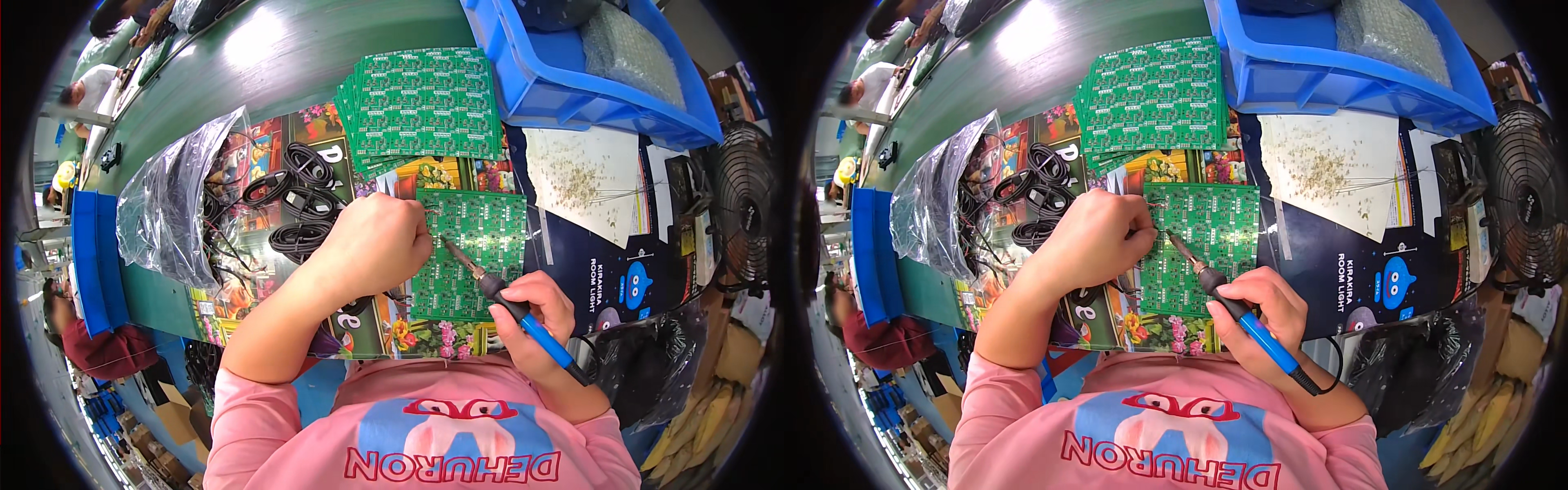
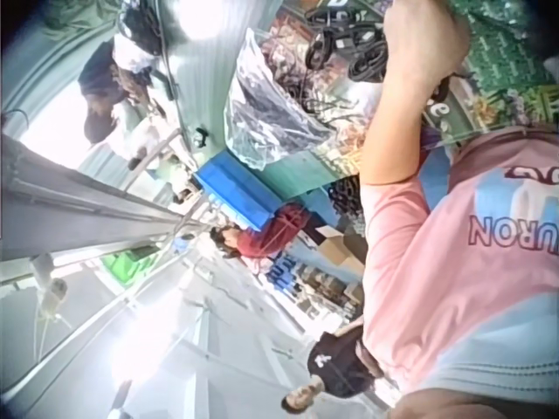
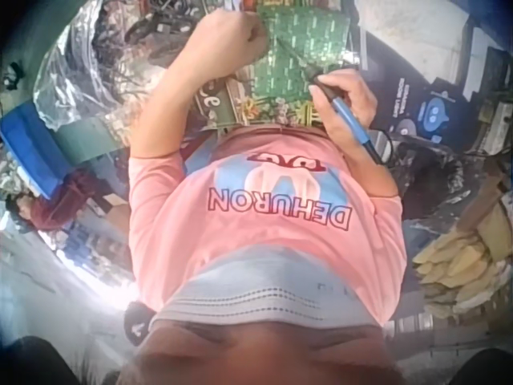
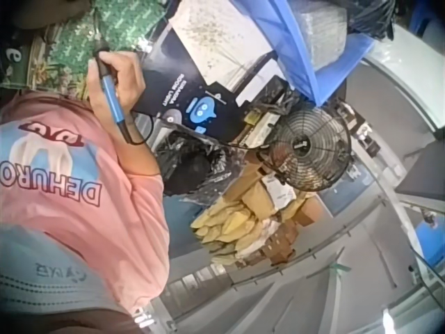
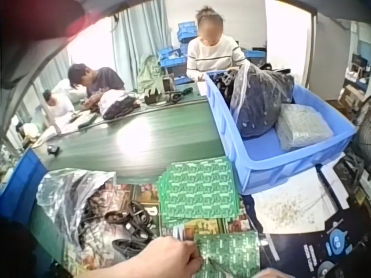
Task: The person attaches cables to a circuit board panel by positioning the wire ends on the board and soldering them using a soldering iron.
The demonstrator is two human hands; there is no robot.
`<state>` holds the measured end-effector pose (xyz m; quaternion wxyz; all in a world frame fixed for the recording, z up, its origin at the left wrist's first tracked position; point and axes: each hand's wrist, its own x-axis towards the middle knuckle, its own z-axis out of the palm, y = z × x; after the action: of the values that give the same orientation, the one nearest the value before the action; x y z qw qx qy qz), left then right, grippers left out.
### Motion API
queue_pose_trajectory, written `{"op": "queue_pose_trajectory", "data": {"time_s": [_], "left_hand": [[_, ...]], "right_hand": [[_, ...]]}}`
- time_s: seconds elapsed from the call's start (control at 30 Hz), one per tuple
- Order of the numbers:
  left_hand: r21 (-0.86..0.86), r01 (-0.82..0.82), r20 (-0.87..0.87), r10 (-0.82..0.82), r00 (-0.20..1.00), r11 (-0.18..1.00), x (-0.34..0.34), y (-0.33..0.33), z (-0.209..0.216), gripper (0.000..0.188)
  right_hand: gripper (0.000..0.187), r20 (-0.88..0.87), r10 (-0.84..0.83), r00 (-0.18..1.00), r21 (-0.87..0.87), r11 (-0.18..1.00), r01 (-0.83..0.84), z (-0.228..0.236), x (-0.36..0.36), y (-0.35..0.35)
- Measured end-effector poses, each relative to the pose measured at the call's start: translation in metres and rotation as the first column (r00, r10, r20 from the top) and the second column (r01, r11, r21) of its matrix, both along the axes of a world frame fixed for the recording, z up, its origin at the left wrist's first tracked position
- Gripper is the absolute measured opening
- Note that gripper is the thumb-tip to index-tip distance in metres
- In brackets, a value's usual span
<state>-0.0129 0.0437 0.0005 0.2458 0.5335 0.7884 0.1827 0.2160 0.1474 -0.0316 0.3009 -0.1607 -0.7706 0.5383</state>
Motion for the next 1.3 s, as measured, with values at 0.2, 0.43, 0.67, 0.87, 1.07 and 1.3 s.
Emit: {"op": "queue_pose_trajectory", "data": {"time_s": [0.2, 0.43, 0.67, 0.87, 1.07, 1.3], "left_hand": [[-0.008, -0.020, -0.020, 0.020, 1.000, 1.000, 0.001, 0.000, 0.000, 0.011], [-0.018, -0.029, -0.021, 0.029, 0.999, 0.999, 0.001, 0.000, -0.001, 0.011], [-0.024, -0.020, -0.023, 0.020, 1.000, 1.000, 0.001, 0.002, 0.000, 0.010], [0.018, 0.027, 0.122, -0.030, 0.992, 0.999, -0.004, -0.002, 0.010, 0.008], [0.011, -0.040, 0.149, 0.037, 0.988, 0.999, -0.002, -0.003, 0.006, 0.008], [-0.015, -0.027, 0.055, 0.027, 0.998, 1.000, 0.002, -0.002, 0.005, 0.009]], "right_hand": [[0.028, 0.011, 0.027, 1.000, 0.056, 0.998, -0.028, 0.001, -0.001, 0.001], [0.027, 0.003, 0.010, 1.000, 0.053, 0.999, -0.010, 0.000, 0.000, 0.001], [0.026, -0.050, -0.027, 0.998, -0.011, 1.000, 0.026, -0.002, 0.003, 0.001], [0.027, -0.055, -0.026, 0.998, -0.005, 1.000, 0.026, -0.001, 0.004, 0.002], [0.027, -0.056, -0.024, 0.998, -0.009, 1.000, 0.023, -0.003, 0.003, 0.001], [0.027, -0.046, -0.017, 0.999, 0.003, 1.000, 0.017, -0.001, 0.002, 0.001]]}}
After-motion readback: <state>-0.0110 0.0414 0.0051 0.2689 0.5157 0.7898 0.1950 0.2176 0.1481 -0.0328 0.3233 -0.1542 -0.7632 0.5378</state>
